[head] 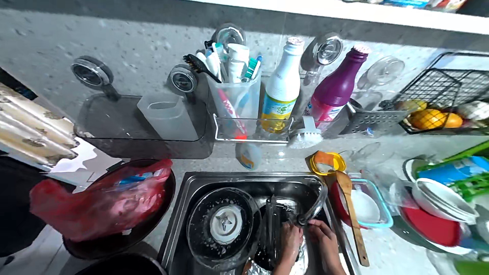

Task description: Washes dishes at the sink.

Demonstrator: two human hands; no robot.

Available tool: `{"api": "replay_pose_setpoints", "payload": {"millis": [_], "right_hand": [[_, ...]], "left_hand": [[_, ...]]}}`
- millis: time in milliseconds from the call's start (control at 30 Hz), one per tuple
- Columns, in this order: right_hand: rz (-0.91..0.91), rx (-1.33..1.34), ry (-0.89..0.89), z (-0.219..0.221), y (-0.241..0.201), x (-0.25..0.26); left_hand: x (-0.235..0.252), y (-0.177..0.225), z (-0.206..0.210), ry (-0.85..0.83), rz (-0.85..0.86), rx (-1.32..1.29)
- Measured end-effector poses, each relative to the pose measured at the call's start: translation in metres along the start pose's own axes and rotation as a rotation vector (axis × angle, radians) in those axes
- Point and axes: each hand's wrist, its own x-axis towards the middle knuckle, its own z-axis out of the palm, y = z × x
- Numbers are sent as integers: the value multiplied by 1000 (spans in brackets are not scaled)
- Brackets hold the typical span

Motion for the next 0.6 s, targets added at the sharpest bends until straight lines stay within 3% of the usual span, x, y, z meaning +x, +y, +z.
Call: {"api": "replay_pose_setpoints", "payload": {"millis": [67, 167, 300, 433, 500, 567, 600], "right_hand": [[174, 187, -73, -2, 9, -17], [309, 252, -134, 5, 10, -37], [243, 157, -260, 3, 11, -47], [137, 62, -124, 11, 2, -52], [105, 103, -26, 21, -6, -52], [153, 175, 3, 26, -12, -50], [205, 205, 2, 26, -17, -51]], "left_hand": [[-4, 2, 2, 2, -5, 53], [-11, 2, 6, 14, 10, 180], [-20, -9, 13, -16, 55, 341], [-39, 16, 5, -67, 71, 780], [-43, 8, -5, 51, 256, 846], [-36, -24, -17, 226, 508, 711], [-32, -38, -23, 266, 532, 640]]}}
